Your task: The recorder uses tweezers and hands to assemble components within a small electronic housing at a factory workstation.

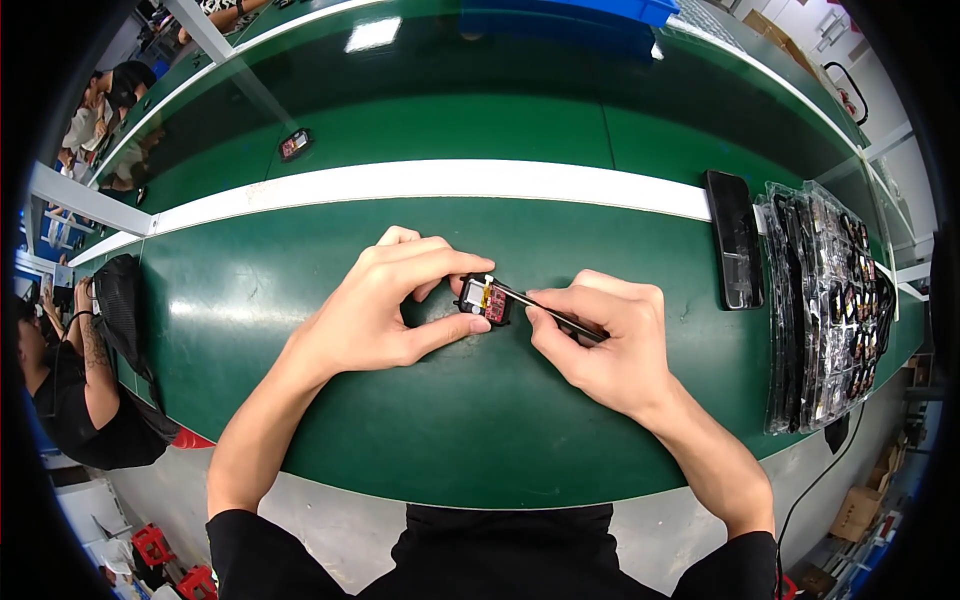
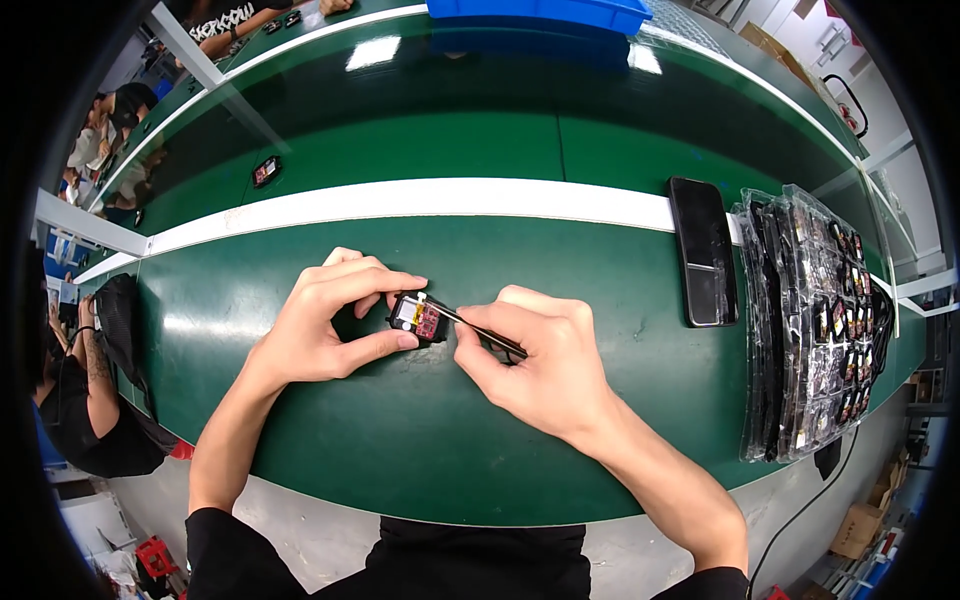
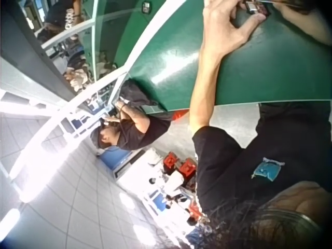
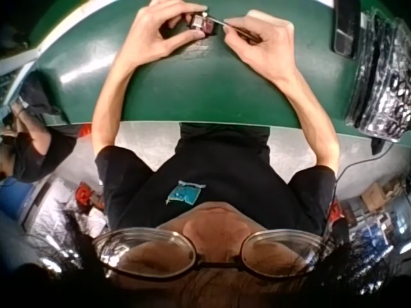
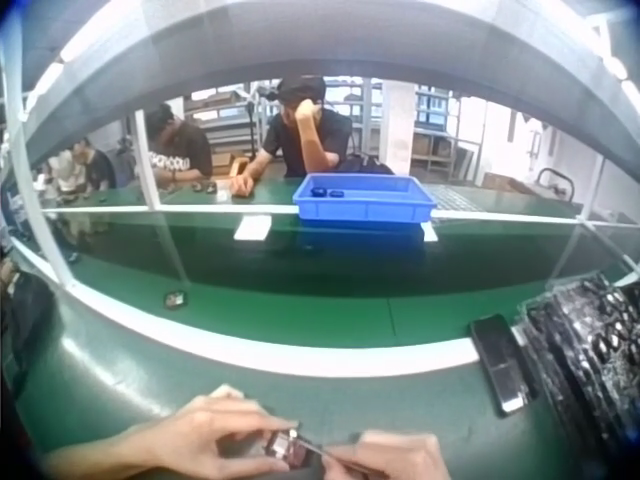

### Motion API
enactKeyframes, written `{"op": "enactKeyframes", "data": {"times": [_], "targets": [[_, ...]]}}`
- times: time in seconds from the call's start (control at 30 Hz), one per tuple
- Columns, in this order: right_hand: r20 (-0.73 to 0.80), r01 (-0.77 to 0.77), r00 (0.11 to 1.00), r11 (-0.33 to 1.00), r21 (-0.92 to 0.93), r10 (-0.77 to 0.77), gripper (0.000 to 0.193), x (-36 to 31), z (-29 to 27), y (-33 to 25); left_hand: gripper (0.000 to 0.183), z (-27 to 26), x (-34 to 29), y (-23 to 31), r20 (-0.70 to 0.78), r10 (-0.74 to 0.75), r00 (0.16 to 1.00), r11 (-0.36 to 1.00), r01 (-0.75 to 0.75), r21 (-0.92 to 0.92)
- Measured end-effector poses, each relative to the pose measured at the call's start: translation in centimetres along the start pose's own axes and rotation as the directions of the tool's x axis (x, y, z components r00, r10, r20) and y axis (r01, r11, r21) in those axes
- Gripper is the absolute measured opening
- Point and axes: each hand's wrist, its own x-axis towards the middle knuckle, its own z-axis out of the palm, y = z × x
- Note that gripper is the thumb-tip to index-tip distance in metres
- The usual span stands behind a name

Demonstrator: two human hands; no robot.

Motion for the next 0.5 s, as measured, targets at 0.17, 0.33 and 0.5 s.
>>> {"op": "enactKeyframes", "data": {"times": [0.17, 0.33, 0.5], "targets": [[0.002, 0.142, 0.990, 0.970, -0.197, -0.144, 0.022, -0.3, 0.2, -0.3, 0.045, -0.1, 0.0, -0.1, -0.005, 0.035, 0.999, 0.998, -0.035, 0.048], [0.038, 0.221, 0.975, 0.939, -0.265, -0.219, 0.023, -0.3, 0.4, -0.3, 0.045, 0.0, 0.1, -0.3, -0.002, 0.050, 0.999, 0.998, -0.050, 0.035], [0.064, 0.085, 0.995, 0.994, -0.063, -0.081, 0.019, -0.1, 0.1, -0.3, 0.046, -0.6, -0.1, -1.0, 0.040, 0.048, 0.998, 0.999, -0.048, -0.022]]}}
